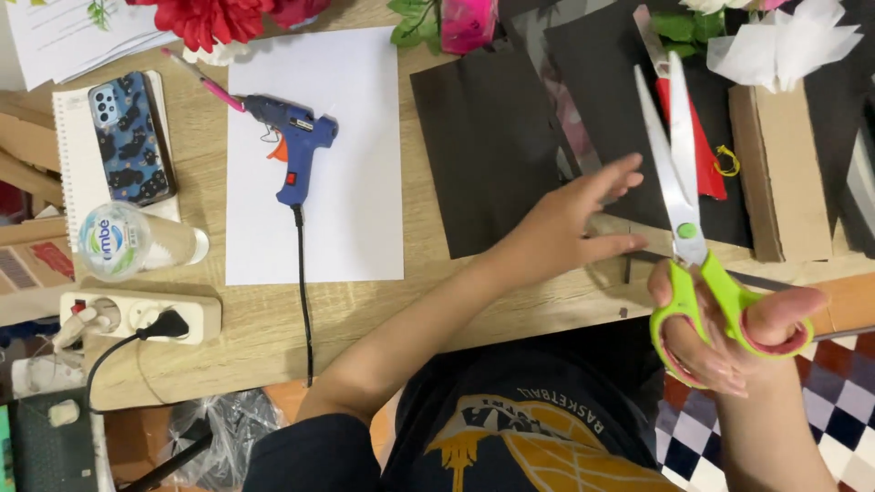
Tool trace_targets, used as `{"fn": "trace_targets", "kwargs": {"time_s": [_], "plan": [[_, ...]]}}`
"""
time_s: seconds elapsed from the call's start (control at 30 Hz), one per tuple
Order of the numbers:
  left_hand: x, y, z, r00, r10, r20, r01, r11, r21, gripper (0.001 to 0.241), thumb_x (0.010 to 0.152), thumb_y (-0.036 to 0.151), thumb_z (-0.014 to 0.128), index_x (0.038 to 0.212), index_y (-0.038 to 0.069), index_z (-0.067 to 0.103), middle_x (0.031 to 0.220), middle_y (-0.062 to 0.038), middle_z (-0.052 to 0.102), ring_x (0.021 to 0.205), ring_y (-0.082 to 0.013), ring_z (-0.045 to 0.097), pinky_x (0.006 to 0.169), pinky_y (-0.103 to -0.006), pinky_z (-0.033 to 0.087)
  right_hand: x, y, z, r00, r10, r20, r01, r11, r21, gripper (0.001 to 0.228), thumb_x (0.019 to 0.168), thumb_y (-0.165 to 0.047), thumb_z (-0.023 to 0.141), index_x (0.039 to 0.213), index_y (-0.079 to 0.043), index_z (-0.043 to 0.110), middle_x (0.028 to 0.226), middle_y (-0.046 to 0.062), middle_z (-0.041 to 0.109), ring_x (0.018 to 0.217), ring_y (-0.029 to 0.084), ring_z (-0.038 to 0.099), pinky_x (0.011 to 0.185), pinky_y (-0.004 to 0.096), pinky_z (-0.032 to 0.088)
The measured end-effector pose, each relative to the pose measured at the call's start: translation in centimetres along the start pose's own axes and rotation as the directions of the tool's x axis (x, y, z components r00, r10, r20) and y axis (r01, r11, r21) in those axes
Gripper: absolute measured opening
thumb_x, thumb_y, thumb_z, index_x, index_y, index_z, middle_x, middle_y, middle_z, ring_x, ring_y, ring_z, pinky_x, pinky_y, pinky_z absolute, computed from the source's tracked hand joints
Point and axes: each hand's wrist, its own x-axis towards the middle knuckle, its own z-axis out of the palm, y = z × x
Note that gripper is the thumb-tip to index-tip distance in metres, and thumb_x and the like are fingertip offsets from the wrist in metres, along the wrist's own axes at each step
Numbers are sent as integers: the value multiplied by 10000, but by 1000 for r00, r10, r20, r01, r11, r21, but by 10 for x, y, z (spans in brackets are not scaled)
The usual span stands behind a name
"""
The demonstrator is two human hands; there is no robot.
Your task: The person cuts a strip of black paper using scissors, then arranges artificial flowers and green leaves into a cardboard box. They use a hot glue gun to attach the leaves and flowers to the box, creating a decorative arrangement.
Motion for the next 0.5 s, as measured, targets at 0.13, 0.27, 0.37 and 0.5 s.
{"fn": "trace_targets", "kwargs": {"time_s": [0.13,0.27,0.37,0.5], "plan": [[10,-55,37,880,454,140,-374,479,794,681,877,338,787,1433,34,537,1448,-136,583,1334,-291,563,1067,-440,528,8,-21,39,937,-240,-255,-21,688,-725,699,1087,-586,703,1300,57,532,603,60,583,410,70,466,394,189,472],[-15,-66,56,779,598,188,-391,228,892,265,973,201,696,1203,71,714,1305,-66,680,1257,-245,606,1038,-363,485,16,-39,42,232,-590,-773,-913,141,-382,582,899,-118,655,1452,-81,475,1004,202,609,828,365,582,740,445,485],[-27,-64,57,747,636,190,-412,219,884,215,1041,105,622,1227,53,716,1344,-118,687,1294,-284,627,1130,-417,492,29,-44,38,213,-632,-745,-976,-104,-191,660,918,-284,600,1527,-112,414,1257,236,643,1088,473,615,878,530,445],[-38,-63,57,716,649,257,-463,167,870,152,1015,110,666,1113,47,763,1276,-124,726,1244,-261,655,1143,-441,464,23,-39,-13,509,-692,-512,-858,-355,-371,617,942,-255,635,1443,76,495,1341,319,589,1150,518,573,909,592,444]]}}
